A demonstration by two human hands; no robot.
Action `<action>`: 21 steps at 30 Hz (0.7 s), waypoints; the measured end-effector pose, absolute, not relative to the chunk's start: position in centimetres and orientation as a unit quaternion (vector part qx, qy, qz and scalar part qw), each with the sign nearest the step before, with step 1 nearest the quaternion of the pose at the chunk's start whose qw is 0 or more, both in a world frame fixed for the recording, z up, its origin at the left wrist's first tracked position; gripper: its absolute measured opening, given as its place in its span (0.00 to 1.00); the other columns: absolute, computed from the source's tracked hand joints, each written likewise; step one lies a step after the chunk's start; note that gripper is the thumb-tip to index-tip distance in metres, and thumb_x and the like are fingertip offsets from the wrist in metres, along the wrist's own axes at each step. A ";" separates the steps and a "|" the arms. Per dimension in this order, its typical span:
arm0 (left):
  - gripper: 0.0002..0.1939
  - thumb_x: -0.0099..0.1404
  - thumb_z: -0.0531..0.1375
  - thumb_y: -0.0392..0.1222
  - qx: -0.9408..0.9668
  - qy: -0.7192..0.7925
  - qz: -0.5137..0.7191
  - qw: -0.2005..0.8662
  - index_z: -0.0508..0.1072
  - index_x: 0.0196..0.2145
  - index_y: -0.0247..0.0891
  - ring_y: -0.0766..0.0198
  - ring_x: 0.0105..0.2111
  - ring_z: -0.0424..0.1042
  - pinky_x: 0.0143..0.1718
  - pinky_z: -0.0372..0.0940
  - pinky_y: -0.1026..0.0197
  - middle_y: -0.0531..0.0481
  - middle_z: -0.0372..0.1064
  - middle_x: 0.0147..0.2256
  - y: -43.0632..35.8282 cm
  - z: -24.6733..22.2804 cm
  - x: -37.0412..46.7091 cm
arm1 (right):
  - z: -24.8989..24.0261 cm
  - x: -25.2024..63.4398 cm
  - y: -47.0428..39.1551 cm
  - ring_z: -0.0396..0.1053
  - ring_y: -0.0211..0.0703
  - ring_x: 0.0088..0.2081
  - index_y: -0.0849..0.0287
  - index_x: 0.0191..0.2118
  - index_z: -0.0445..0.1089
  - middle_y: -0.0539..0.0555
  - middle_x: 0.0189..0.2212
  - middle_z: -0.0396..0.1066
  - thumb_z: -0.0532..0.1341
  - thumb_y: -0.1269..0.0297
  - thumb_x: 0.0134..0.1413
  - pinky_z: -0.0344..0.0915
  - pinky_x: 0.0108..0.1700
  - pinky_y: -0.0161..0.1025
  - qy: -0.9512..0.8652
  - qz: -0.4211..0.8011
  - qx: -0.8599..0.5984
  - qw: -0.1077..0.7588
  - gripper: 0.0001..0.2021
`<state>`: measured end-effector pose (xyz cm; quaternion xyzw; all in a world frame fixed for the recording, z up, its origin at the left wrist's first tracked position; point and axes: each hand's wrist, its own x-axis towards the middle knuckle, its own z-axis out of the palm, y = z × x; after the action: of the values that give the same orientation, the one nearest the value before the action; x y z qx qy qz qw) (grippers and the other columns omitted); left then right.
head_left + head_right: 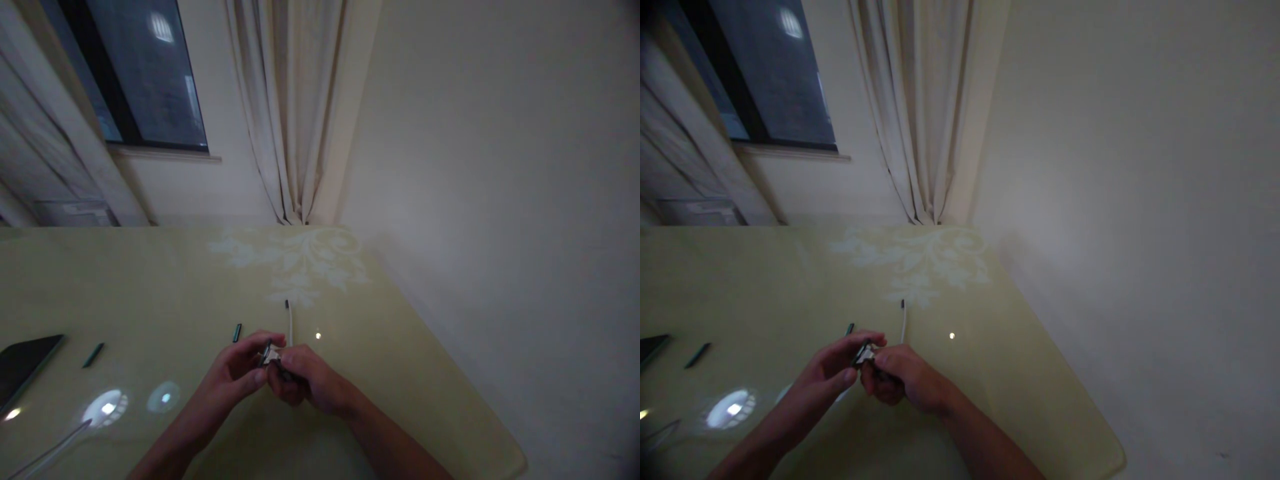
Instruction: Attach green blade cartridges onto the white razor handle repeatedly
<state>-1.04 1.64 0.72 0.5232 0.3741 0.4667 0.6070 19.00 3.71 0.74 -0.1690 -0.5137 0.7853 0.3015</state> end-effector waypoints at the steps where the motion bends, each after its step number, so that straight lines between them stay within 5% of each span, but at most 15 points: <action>1: 0.24 0.58 0.75 0.58 0.523 0.373 0.466 0.609 0.84 0.50 0.48 0.49 0.47 0.79 0.49 0.74 0.56 0.44 0.81 0.47 1.6 0.7 -1.0 | 0.8 19.0 3.7 0.45 0.31 0.19 0.60 0.30 0.68 0.42 0.19 0.51 0.60 0.39 0.66 0.42 0.22 0.34 -0.516 0.784 -0.171 0.299 0.27; 21: 0.29 0.54 0.76 0.61 0.529 0.407 0.458 0.587 0.84 0.47 0.40 0.43 0.49 0.79 0.51 0.74 0.50 0.39 0.82 0.48 1.7 0.7 -1.2 | 1.3 18.9 3.5 0.45 0.31 0.20 0.58 0.26 0.63 0.42 0.19 0.50 0.60 0.36 0.66 0.42 0.23 0.36 -0.553 0.753 -0.181 0.309 0.29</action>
<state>-1.24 1.69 0.67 0.5292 0.4073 0.4579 0.5868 18.93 3.53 1.34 -0.1810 -0.5526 0.7528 0.3085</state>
